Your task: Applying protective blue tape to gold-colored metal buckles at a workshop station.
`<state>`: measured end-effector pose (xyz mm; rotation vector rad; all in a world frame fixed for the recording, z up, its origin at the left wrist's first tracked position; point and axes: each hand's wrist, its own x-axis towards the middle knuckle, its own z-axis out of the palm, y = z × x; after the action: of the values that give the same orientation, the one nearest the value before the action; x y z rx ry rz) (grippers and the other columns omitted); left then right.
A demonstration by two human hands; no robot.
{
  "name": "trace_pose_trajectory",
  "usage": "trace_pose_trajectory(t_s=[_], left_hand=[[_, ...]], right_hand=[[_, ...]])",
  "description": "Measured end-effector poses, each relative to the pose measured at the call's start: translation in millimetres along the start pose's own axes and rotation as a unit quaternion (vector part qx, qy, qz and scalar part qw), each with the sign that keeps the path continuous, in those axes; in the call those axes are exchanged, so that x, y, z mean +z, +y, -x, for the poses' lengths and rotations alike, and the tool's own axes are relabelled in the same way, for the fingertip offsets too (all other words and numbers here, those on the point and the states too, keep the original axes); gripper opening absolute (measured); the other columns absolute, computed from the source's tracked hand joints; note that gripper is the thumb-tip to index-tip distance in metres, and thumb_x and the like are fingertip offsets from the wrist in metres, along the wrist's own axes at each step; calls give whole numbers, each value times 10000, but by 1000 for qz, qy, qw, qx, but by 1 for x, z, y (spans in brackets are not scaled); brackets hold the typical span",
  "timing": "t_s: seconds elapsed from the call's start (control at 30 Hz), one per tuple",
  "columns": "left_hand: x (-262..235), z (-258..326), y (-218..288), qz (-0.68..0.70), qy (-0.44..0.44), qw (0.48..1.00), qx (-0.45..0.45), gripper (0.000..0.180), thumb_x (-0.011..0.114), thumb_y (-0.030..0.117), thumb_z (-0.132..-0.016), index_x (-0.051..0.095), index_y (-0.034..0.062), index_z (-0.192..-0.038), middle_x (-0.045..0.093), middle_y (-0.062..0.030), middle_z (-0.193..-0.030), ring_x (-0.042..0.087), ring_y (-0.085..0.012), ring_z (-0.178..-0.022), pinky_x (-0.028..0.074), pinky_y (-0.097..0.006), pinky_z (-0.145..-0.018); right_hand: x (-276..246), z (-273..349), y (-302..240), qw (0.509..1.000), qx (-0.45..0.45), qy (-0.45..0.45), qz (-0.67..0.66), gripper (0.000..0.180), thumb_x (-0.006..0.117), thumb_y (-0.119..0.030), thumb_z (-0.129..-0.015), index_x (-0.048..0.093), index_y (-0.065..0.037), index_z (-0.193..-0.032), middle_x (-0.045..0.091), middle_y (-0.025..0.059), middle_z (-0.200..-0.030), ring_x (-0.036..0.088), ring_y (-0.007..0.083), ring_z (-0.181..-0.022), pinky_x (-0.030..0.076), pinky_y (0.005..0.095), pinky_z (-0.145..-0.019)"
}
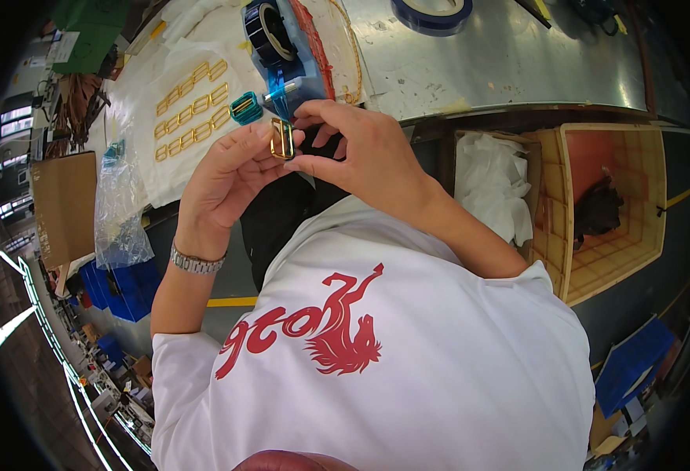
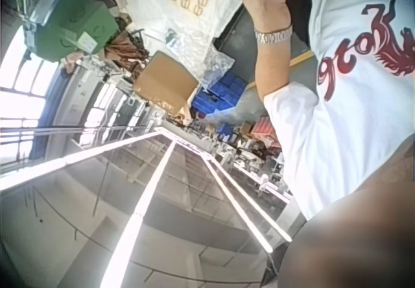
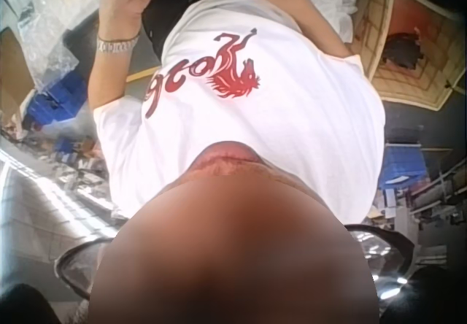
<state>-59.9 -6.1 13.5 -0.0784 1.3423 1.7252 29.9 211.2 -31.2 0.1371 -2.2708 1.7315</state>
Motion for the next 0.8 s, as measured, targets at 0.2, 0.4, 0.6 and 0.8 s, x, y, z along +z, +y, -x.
trace_pose_trajectory(t_s=[0.2, 0.4, 0.6, 0.8], left_hand=[[-2, -6, 4, -23, -16, 1000, -13, 332, 676, 270, -1088, 729, 7, -1284, 783, -142, -1265, 762, -206, -1115, 579, -384, -1058], [-6, -10, 13, -34, -26, 998, -41, 346, 676, 290, -1086, 734, 13, -1286, 791, -143, -1244, 763, -208, -1123, 575, -387, -1066], [2, -14, 21, -18, 4, 998, -66, 343, 659, 306, -1095, 744, 30, -1280, 797, -146, -1211, 774, -210, -1082, 592, -367, -1028], [13, 0, -7, -264, 105, 942, 176, 291, 690, 240, -1089, 739, -28, -1192, 803, -64, -1069, 768, -144, -919, 574, -261, -855]], right_hand=[[0, -4, -3, 983, 106, -71, -130, 557, 910, -185, -864, 686, 31, -1326, 776, 108, -1107, 739, 152, -957, 621, 297, -795], [8, -10, 2, 981, 64, -48, -176, 580, 916, -200, -869, 693, 32, -1352, 782, 84, -1091, 733, 133, -932, 610, 288, -834], [13, -10, -2, 984, 70, -16, -165, 540, 907, -183, -882, 708, 19, -1342, 789, 70, -1045, 729, 114, -937, 596, 279, -855], [15, -13, -10, 966, 116, 4, -232, 417, 881, -168, -925, 718, 68, -1227, 813, 103, -1030, 756, 105, -901, 604, 257, -803]])
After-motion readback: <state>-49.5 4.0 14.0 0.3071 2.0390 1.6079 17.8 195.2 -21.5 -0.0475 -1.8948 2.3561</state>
